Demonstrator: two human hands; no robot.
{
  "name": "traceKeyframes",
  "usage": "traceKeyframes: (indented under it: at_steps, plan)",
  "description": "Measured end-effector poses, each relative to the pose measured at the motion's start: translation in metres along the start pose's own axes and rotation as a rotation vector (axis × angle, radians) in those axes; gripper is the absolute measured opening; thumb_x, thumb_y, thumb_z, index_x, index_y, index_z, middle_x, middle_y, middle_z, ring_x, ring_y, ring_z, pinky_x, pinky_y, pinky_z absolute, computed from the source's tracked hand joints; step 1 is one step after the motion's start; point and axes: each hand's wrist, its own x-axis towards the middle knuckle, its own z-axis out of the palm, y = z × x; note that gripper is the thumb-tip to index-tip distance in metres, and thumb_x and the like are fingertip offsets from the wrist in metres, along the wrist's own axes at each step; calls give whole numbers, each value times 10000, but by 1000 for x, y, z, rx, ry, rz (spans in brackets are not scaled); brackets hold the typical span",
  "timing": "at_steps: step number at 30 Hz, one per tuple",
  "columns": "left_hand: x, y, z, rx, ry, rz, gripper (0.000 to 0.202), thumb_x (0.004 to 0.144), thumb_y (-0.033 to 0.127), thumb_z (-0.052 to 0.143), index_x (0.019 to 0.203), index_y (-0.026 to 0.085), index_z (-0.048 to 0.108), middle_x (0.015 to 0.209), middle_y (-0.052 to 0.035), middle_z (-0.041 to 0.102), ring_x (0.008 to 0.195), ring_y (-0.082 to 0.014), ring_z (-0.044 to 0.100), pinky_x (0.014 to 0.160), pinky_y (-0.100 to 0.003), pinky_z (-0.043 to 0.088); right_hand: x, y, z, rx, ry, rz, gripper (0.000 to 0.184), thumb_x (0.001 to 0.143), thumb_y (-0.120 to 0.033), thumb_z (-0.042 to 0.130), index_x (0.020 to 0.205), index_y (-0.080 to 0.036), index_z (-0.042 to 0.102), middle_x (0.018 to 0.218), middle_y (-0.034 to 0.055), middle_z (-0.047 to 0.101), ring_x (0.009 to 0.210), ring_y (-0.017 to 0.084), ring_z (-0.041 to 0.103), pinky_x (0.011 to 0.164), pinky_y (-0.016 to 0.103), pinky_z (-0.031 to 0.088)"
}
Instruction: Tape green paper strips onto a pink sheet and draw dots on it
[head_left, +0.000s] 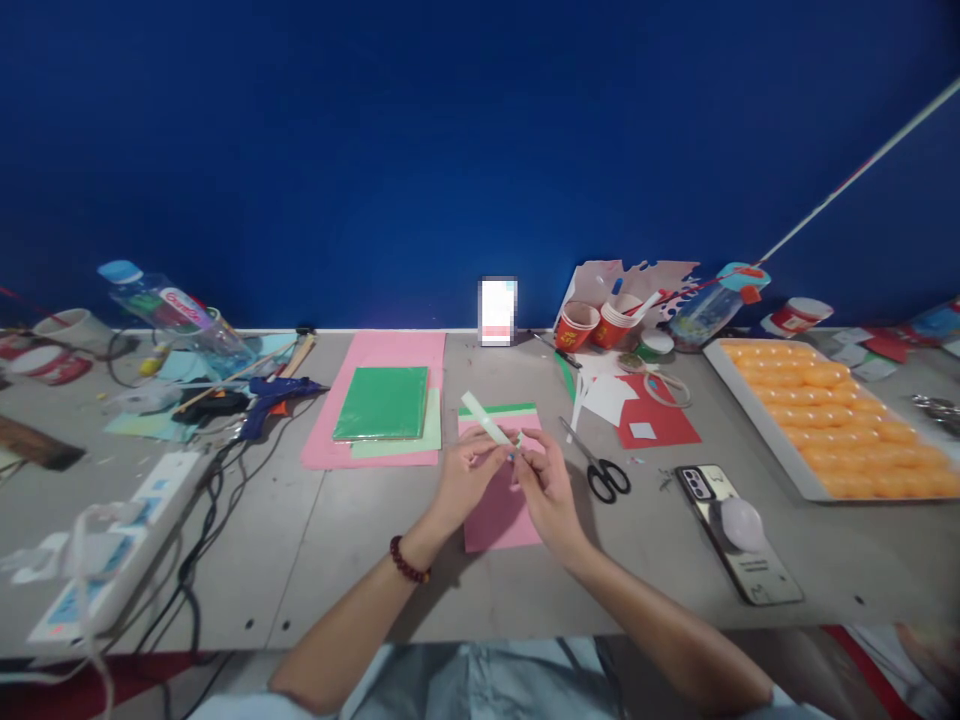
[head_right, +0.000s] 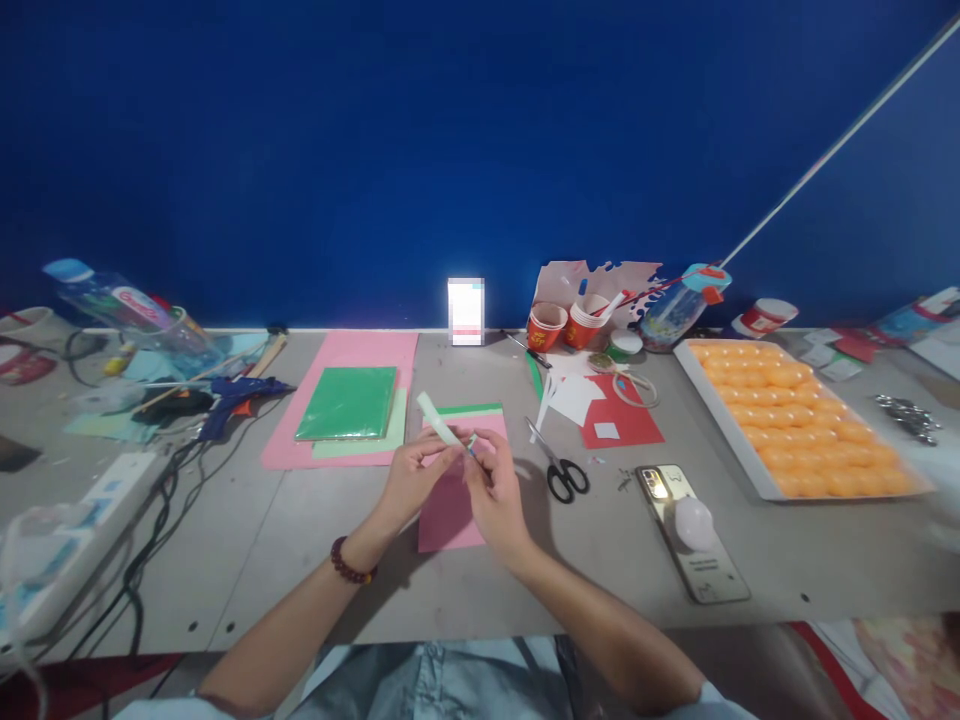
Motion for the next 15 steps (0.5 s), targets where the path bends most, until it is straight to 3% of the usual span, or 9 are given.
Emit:
traceKeyframes:
  at_steps: [8, 15]
  plan:
    - [-2, 8, 1, 51, 21, 63, 156, 841, 309, 637, 818, 228, 769, 955, -76, 739, 997, -221, 616, 899, -355, 468, 0, -5, 0, 9, -6, -22, 334, 912, -428, 503, 1187, -244, 457, 771, -9, 560, 656, 138, 526, 621, 262, 462]
    - [-5, 12, 1, 64, 42, 84, 191, 840, 320, 628, 738, 227, 761, 864, -74, 739, 966, -236, 618, 876, -372, 471, 2, -3, 2, -8, 2, -33, 334, 911, -386, 493, 1209, -246, 436, 1064, 66, 612, 845, 147, 599, 777, 301, 500]
